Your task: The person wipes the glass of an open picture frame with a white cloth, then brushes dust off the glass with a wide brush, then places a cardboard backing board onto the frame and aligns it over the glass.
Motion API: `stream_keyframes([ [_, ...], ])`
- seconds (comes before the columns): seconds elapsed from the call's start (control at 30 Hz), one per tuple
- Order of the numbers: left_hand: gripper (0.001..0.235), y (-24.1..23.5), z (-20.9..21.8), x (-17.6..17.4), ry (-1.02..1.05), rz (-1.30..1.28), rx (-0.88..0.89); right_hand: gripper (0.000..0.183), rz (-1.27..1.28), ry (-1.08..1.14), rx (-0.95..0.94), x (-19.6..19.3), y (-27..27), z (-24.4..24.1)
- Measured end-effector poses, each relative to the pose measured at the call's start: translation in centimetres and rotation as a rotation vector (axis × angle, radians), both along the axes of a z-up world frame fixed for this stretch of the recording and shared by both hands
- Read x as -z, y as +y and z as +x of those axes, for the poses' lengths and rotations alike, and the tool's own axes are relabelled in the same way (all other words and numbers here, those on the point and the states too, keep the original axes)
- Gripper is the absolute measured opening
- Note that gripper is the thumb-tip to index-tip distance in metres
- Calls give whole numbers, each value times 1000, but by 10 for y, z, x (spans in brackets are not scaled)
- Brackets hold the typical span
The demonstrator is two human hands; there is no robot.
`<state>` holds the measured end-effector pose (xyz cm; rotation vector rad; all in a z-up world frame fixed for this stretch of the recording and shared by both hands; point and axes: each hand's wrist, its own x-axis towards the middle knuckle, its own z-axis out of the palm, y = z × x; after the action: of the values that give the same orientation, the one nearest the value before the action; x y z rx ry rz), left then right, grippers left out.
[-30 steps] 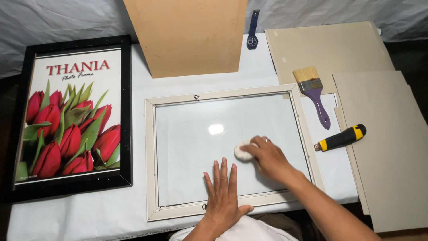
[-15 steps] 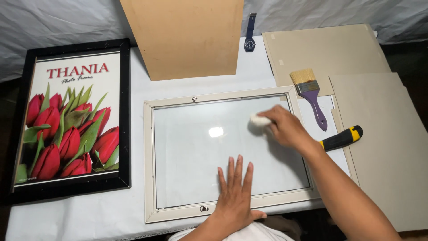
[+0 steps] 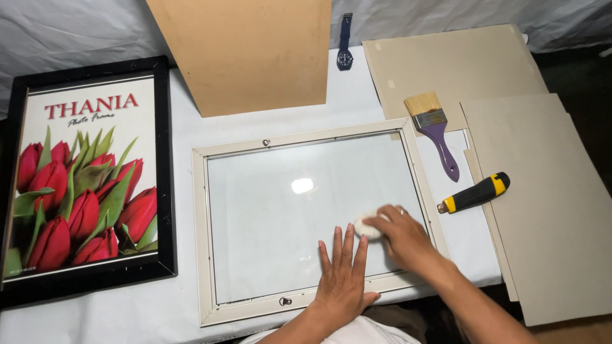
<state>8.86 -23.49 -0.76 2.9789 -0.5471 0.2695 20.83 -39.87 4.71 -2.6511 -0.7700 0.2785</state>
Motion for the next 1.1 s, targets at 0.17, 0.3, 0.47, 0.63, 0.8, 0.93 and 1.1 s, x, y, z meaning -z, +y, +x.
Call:
stream_keyframes([
  [0.17, 174, 3, 4, -4, 28, -16, -9, 54, -66, 272, 31, -21, -20, -49],
  [0.3, 183, 5, 12, -12, -30, 15, 19, 37, 43, 772, 116, -40, -39, 4],
  [0.47, 182, -18, 19, -27, -99, 9, 54, 37, 69, 220, 294, -53, -5, 124],
  [0.63, 175, -40, 31, -11, -152, 2, 5, 40, 27, -32, 262, -19, 27, 172],
  [0.8, 186, -41, 30, -5, -108, -6, -79, 33, 21, -51, 167, -18, 12, 109],
  [0.93, 177, -40, 26, -3, -65, -89, -67, 42, -155, 82, 178, -19, -24, 24],
  [1.1, 179, -35, 23, -11, -70, -52, -99, 52, -132, 268, 259, -20, -56, -56],
])
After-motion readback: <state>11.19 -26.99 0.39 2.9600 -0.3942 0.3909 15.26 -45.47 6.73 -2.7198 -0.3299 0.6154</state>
